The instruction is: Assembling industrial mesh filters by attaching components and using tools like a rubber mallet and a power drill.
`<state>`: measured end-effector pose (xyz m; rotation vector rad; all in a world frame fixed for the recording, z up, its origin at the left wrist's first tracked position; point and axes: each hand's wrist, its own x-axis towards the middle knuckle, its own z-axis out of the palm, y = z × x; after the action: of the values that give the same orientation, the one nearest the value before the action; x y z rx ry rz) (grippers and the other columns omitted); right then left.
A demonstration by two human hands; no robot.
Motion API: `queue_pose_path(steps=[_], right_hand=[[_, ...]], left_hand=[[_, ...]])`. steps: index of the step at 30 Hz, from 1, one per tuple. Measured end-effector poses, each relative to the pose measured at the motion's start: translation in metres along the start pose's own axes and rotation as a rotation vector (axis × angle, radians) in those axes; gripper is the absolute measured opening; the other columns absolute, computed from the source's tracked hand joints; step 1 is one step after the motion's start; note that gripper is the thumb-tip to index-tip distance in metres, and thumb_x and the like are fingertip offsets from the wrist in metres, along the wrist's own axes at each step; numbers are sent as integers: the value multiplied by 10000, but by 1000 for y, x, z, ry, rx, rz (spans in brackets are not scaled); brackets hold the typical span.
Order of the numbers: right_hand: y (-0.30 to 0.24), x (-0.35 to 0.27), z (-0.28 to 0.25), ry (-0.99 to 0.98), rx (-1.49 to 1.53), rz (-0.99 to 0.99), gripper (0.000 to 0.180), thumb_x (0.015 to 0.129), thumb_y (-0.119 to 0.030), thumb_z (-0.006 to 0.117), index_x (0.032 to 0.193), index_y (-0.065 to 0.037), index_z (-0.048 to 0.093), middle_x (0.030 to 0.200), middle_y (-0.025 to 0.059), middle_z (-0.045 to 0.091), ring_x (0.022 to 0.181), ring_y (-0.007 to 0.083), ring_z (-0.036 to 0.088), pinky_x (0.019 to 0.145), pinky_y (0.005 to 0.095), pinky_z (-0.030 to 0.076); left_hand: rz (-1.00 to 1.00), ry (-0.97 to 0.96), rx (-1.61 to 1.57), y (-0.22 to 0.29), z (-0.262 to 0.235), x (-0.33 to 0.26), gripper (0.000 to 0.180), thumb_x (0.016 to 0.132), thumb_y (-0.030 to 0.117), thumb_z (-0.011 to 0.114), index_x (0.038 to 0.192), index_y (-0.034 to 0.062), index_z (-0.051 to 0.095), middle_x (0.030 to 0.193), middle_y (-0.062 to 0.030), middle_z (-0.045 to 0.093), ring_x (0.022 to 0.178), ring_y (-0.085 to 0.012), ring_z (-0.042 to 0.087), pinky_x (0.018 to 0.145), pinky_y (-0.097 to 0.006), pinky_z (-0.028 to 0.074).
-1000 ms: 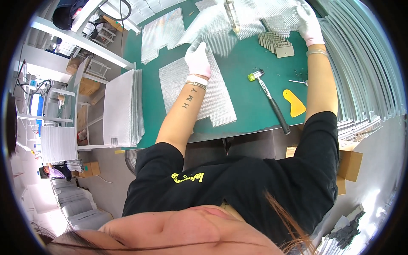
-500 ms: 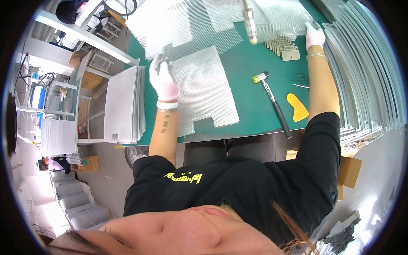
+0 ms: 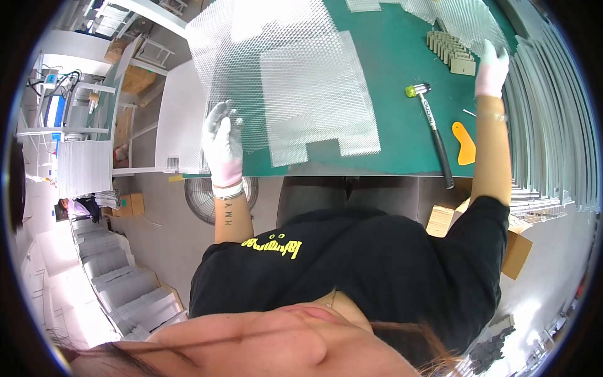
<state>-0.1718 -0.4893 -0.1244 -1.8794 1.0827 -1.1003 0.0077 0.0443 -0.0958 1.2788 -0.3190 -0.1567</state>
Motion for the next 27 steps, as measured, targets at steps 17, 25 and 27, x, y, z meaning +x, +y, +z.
queue_pose_path(steps=[17, 25, 27], right_hand=[[-111, -250, 36, -649, -181, -210, 863, 802, -216, 777, 1533, -46, 351, 1082, 210, 656, 979, 351, 667, 870, 379, 542], [-91, -256, 50, -566, -274, -374, 729, 838, -243, 740, 1476, -58, 438, 1172, 195, 642, 1037, 348, 651, 901, 374, 539], [-91, -256, 49, -593, -282, -385, 697, 841, -243, 736, 1455, -62, 461, 1158, 185, 643, 1024, 343, 653, 890, 377, 539]], left_hand=[[371, -276, 1149, -39, 21, -24, 548, 782, 200, 782, 1256, 4, 590, 1145, -180, 620, 1032, -334, 616, 932, -395, 499], [281, -317, 1220, -63, 18, -17, 555, 785, 253, 772, 1251, 13, 590, 1121, -186, 615, 1058, -353, 601, 935, -427, 494], [319, -308, 1182, -66, 15, -17, 551, 783, 244, 774, 1252, 19, 592, 1123, -186, 613, 1053, -356, 599, 934, -430, 492]])
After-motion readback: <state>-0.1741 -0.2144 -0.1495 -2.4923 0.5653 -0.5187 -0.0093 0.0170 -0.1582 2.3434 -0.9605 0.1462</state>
